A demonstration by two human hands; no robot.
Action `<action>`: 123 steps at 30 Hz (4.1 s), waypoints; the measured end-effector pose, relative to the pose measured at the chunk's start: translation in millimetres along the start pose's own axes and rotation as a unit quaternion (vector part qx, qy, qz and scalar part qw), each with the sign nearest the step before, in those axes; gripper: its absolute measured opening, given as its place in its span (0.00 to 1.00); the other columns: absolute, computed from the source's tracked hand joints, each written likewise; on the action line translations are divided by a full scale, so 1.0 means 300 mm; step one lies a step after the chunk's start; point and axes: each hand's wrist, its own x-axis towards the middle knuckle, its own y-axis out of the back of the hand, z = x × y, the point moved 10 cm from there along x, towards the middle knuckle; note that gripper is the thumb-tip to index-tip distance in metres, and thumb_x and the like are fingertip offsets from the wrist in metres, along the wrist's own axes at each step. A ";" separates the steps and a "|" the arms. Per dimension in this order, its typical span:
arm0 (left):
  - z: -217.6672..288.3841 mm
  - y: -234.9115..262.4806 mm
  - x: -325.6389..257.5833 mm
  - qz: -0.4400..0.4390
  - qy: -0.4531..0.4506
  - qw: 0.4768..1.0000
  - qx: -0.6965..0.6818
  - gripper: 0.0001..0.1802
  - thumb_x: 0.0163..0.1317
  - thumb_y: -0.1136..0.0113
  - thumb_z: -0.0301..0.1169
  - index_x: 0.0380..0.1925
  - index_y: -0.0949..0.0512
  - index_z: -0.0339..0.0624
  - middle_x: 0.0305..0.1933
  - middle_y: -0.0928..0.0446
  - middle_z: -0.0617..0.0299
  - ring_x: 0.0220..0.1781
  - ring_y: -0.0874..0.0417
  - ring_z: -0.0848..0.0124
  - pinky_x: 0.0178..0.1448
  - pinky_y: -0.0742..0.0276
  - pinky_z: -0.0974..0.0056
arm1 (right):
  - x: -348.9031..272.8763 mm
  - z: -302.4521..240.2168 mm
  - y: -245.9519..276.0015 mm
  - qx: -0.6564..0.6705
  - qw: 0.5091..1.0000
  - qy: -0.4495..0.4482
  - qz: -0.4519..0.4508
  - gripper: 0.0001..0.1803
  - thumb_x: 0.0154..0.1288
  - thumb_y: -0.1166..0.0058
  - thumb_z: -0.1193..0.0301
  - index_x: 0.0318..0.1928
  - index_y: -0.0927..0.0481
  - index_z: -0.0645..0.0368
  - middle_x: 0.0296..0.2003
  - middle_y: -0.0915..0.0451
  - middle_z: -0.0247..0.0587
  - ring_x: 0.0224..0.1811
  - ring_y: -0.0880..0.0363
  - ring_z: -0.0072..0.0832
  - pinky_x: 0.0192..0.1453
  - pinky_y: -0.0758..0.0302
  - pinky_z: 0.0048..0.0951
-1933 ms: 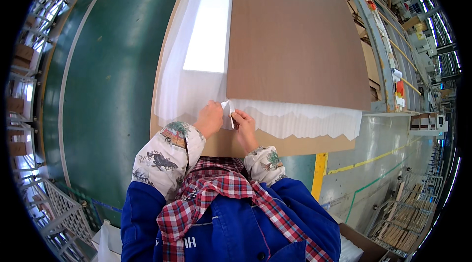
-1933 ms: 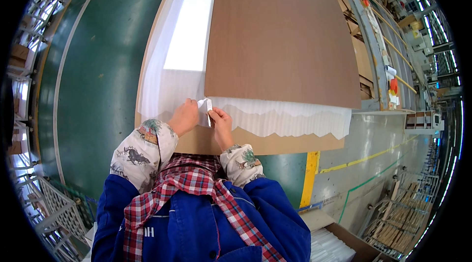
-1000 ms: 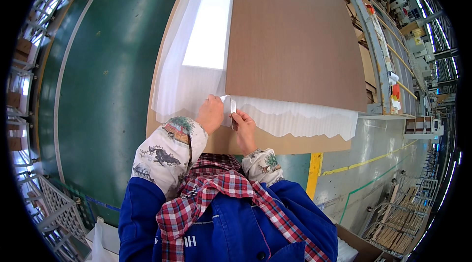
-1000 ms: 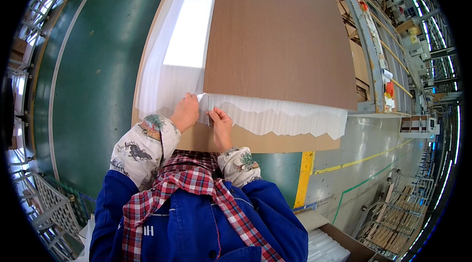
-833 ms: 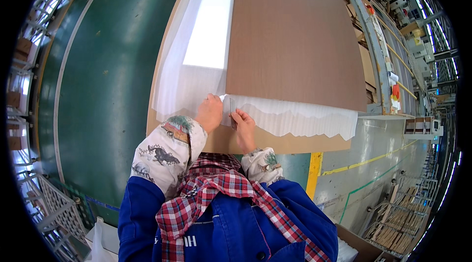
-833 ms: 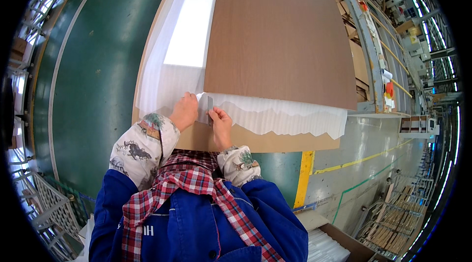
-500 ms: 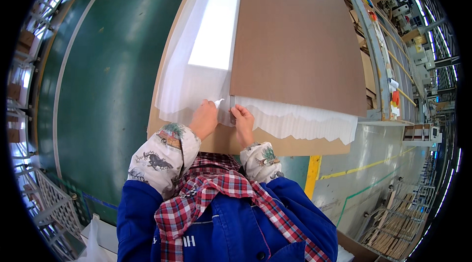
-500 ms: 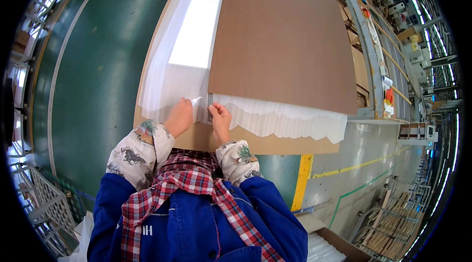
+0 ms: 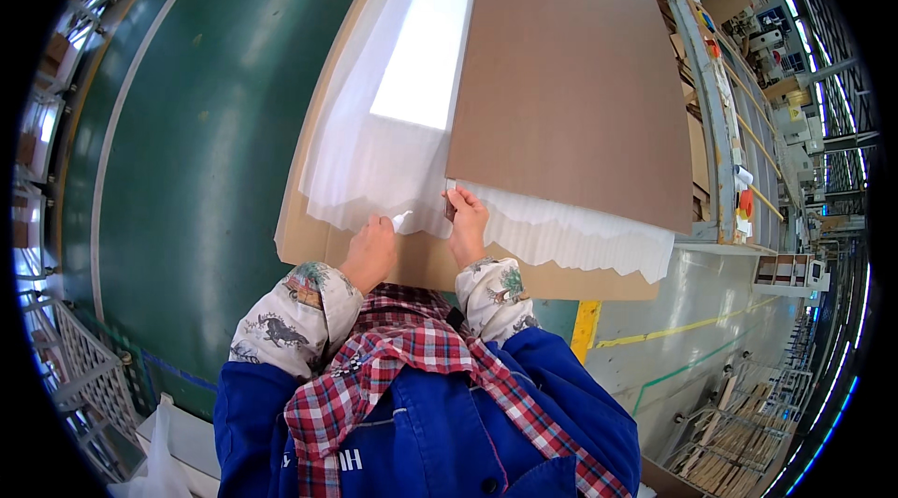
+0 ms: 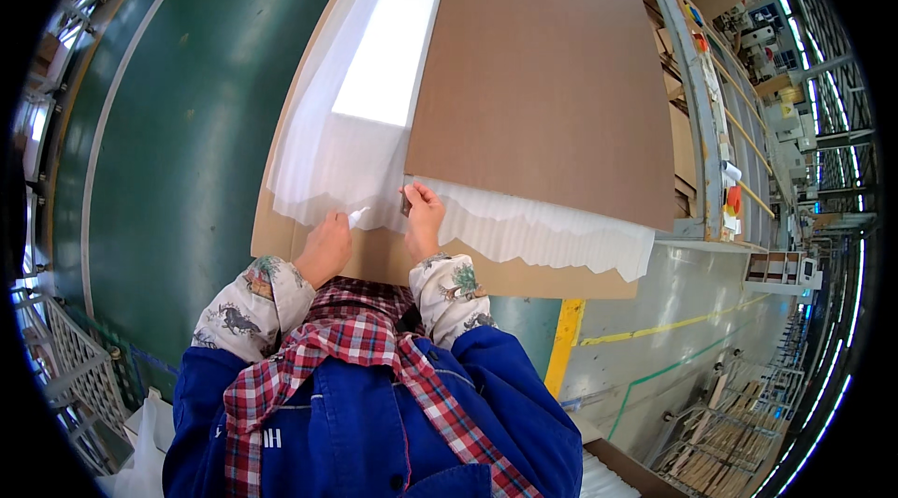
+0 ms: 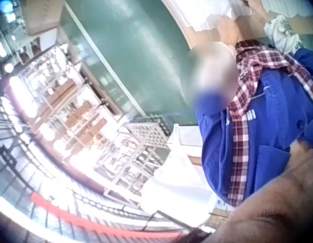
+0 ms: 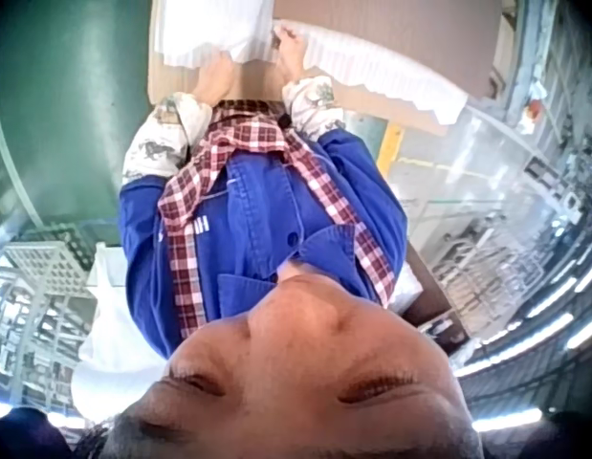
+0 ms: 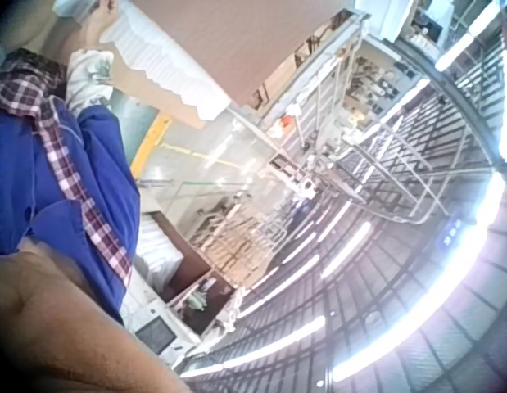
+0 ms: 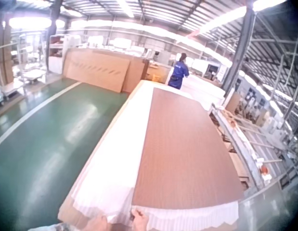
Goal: The person applies adhesive to the edge of a large board, then aligns and presses a white sheet onto it. They smooth the surface and place additional white foam pieces on top, working with another person to position the materials.
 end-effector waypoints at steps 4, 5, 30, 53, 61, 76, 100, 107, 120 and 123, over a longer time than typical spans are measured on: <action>0.000 0.003 -0.006 -0.001 -0.002 1.000 0.019 0.06 0.51 0.52 0.22 0.30 0.34 0.31 0.35 0.32 0.45 0.34 0.24 0.50 0.36 0.26 0.54 | 0.013 0.010 0.011 -0.004 1.000 -0.007 0.009 0.11 0.56 0.46 0.75 0.40 0.26 0.65 0.32 0.21 0.40 0.31 0.24 0.20 0.33 0.30 0.19; 0.002 0.004 -0.009 -0.004 -0.004 1.000 0.027 0.06 0.50 0.51 0.21 0.30 0.33 0.31 0.34 0.32 0.45 0.34 0.23 0.51 0.35 0.25 0.56 | 0.017 0.017 0.015 -0.005 1.000 -0.009 0.011 0.11 0.56 0.46 0.75 0.40 0.26 0.65 0.32 0.21 0.40 0.31 0.24 0.20 0.33 0.30 0.20; 0.014 0.041 -0.028 0.000 0.004 1.000 0.000 0.06 0.51 0.52 0.21 0.31 0.34 0.32 0.34 0.32 0.47 0.34 0.23 0.52 0.35 0.25 0.56 | -0.005 -0.004 0.000 0.023 0.998 -0.047 0.029 0.09 0.54 0.45 0.76 0.36 0.24 0.66 0.27 0.20 0.38 0.23 0.26 0.18 0.26 0.32 0.18; 0.074 0.068 -0.038 0.033 -0.042 0.996 -0.066 0.14 0.53 0.51 0.24 0.41 0.34 0.36 0.37 0.33 0.48 0.37 0.26 0.49 0.39 0.28 0.52 | 0.000 0.015 0.004 0.012 0.999 -0.030 -0.041 0.11 0.56 0.46 0.76 0.40 0.26 0.66 0.29 0.21 0.38 0.24 0.28 0.17 0.25 0.34 0.17; 0.142 0.112 -0.103 0.103 -0.131 0.964 -0.209 0.15 0.54 0.49 0.23 0.44 0.31 0.37 0.38 0.31 0.47 0.37 0.27 0.50 0.39 0.31 0.56 | -0.076 0.027 0.063 -0.020 0.998 0.031 -0.046 0.11 0.58 0.46 0.74 0.41 0.27 0.63 0.30 0.21 0.36 0.23 0.31 0.15 0.26 0.35 0.16; 0.341 -0.072 -0.163 -0.114 -0.141 0.932 -0.313 0.16 0.56 0.47 0.24 0.46 0.29 0.33 0.43 0.28 0.54 0.45 0.27 0.65 0.50 0.33 0.62 | -0.676 -0.127 0.607 -0.027 0.973 0.140 0.183 0.10 0.58 0.46 0.72 0.40 0.23 0.63 0.25 0.25 0.30 0.23 0.31 0.14 0.26 0.35 0.16; 1.691 -1.200 -0.318 -0.392 -0.270 0.838 -0.268 0.18 0.57 0.43 0.33 0.45 0.29 0.36 0.31 0.23 0.59 0.31 0.24 0.74 0.37 0.28 0.70 | -1.004 -0.412 2.043 0.071 0.857 0.194 0.472 0.06 0.50 0.40 0.77 0.26 0.25 0.63 0.20 0.25 0.32 0.19 0.30 0.14 0.21 0.35 0.15; 1.839 -1.552 -0.212 -0.416 -0.239 0.859 -0.178 0.21 0.55 0.44 0.41 0.45 0.28 0.40 0.33 0.22 0.53 0.34 0.20 0.64 0.39 0.27 0.63 | -0.819 -0.466 2.312 0.088 0.863 0.141 0.477 0.06 0.48 0.38 0.77 0.26 0.22 0.64 0.19 0.23 0.32 0.19 0.29 0.14 0.23 0.32 0.16; 2.629 -1.851 0.359 -0.334 -0.120 0.838 -0.414 0.10 0.59 0.47 0.32 0.34 0.29 0.36 0.26 0.25 0.64 0.26 0.25 0.78 0.30 0.30 0.73 | -0.505 -1.199 3.047 0.020 0.865 0.183 0.468 0.06 0.54 0.44 0.73 0.29 0.21 0.65 0.21 0.23 0.32 0.20 0.29 0.16 0.24 0.34 0.16; 2.740 -1.797 0.492 -0.290 -0.110 0.831 -0.461 0.10 0.59 0.47 0.32 0.35 0.30 0.36 0.28 0.25 0.63 0.27 0.25 0.78 0.31 0.30 0.73 | -0.326 -1.285 3.082 0.036 0.887 0.173 0.427 0.06 0.55 0.44 0.74 0.30 0.22 0.64 0.21 0.24 0.31 0.20 0.30 0.15 0.23 0.35 0.16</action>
